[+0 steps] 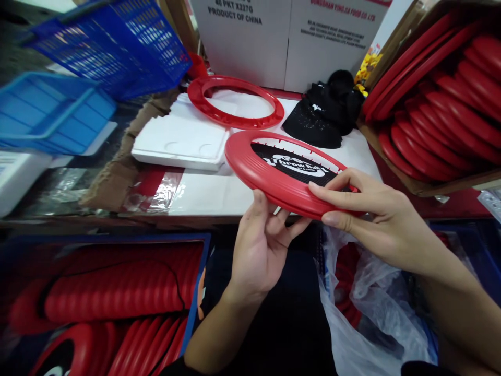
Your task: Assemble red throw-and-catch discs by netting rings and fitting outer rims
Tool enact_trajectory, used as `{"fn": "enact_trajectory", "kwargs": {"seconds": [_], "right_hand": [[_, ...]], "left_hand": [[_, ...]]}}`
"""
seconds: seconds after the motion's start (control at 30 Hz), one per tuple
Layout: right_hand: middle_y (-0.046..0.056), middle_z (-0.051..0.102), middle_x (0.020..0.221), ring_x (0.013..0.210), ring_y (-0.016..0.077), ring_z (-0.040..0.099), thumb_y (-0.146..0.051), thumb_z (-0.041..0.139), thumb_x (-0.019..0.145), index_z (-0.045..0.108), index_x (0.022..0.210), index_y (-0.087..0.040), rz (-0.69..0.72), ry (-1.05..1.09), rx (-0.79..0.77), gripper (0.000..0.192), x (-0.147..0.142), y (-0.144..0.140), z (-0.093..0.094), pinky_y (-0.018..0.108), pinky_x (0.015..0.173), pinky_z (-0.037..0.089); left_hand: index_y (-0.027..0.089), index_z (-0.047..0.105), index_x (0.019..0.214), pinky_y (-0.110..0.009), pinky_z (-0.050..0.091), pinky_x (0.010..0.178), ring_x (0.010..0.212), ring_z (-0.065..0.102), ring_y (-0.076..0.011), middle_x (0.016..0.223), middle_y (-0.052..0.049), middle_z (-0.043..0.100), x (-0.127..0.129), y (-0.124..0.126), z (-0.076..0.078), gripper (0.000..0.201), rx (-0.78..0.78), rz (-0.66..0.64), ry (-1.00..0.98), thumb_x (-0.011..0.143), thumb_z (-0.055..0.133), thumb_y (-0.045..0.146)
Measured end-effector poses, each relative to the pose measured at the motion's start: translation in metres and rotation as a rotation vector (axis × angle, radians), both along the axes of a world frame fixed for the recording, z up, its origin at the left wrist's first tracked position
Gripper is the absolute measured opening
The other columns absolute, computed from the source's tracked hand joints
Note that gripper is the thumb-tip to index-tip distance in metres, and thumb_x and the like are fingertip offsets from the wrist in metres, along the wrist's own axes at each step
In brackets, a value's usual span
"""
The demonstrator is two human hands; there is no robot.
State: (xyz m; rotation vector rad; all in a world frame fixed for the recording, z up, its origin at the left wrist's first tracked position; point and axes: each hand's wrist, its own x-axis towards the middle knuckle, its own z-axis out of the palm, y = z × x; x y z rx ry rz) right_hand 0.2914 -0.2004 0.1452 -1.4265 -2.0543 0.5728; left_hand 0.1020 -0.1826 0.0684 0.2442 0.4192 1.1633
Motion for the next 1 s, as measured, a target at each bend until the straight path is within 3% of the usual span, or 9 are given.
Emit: {"fn": "enact_trajectory", "kwargs": {"seconds": [0.37,0.53,0.67,0.8,1.0], "right_hand": [[0.005,0.071,0.115,0.101,0.0202,0.07,-0.038,0.074,0.099,0.072,0.14,-0.04,0.055,-0.02,0.012,0.041,-0.004,0.009,-0.008,0.034,0.085,0.061],[0.004,0.071,0.113,0.098,0.019,0.069,-0.037,0.075,0.098,0.071,0.141,-0.041,0.081,-0.028,-0.003,0.043,-0.002,0.011,-0.01,0.032,0.081,0.06],[0.005,0.07,0.115,0.098,0.0203,0.068,-0.033,0.074,0.099,0.07,0.143,-0.041,0.082,-0.15,0.082,0.045,-0.003,0.003,-0.01,0.035,0.085,0.057],[0.005,0.067,0.119,0.102,0.0212,0.066,-0.03,0.074,0.099,0.065,0.149,-0.043,0.088,-0.152,0.046,0.052,0.005,-0.011,-0.014,0.034,0.082,0.053],[0.004,0.065,0.12,0.105,0.0224,0.062,-0.025,0.073,0.1,0.056,0.156,-0.045,0.07,-0.247,0.098,0.061,0.013,-0.024,-0.014,0.038,0.088,0.05]], "left_hand": [[0.016,0.074,0.125,-0.049,0.063,0.105,0.133,0.069,-0.035,0.125,-0.012,0.079,-0.004,0.003,-0.009,0.052,-0.023,-0.009,0.039,0.094,0.078,0.058],[0.015,0.074,0.119,-0.041,0.067,0.098,0.123,0.073,-0.0305,0.122,-0.011,0.079,-0.006,0.004,-0.013,0.05,-0.02,-0.027,0.02,0.092,0.08,0.056],[0.014,0.074,0.114,-0.033,0.069,0.084,0.111,0.076,-0.0271,0.109,-0.009,0.08,-0.007,0.002,-0.013,0.05,-0.042,-0.05,0.027,0.089,0.084,0.056],[0.012,0.076,0.114,-0.033,0.069,0.08,0.101,0.078,-0.0251,0.097,-0.007,0.079,-0.004,-0.001,-0.014,0.051,-0.053,-0.081,0.017,0.088,0.085,0.056],[0.013,0.077,0.112,-0.03,0.069,0.078,0.093,0.078,-0.0202,0.102,-0.008,0.08,0.0,-0.004,-0.014,0.047,-0.035,-0.132,-0.066,0.088,0.086,0.051]]}}
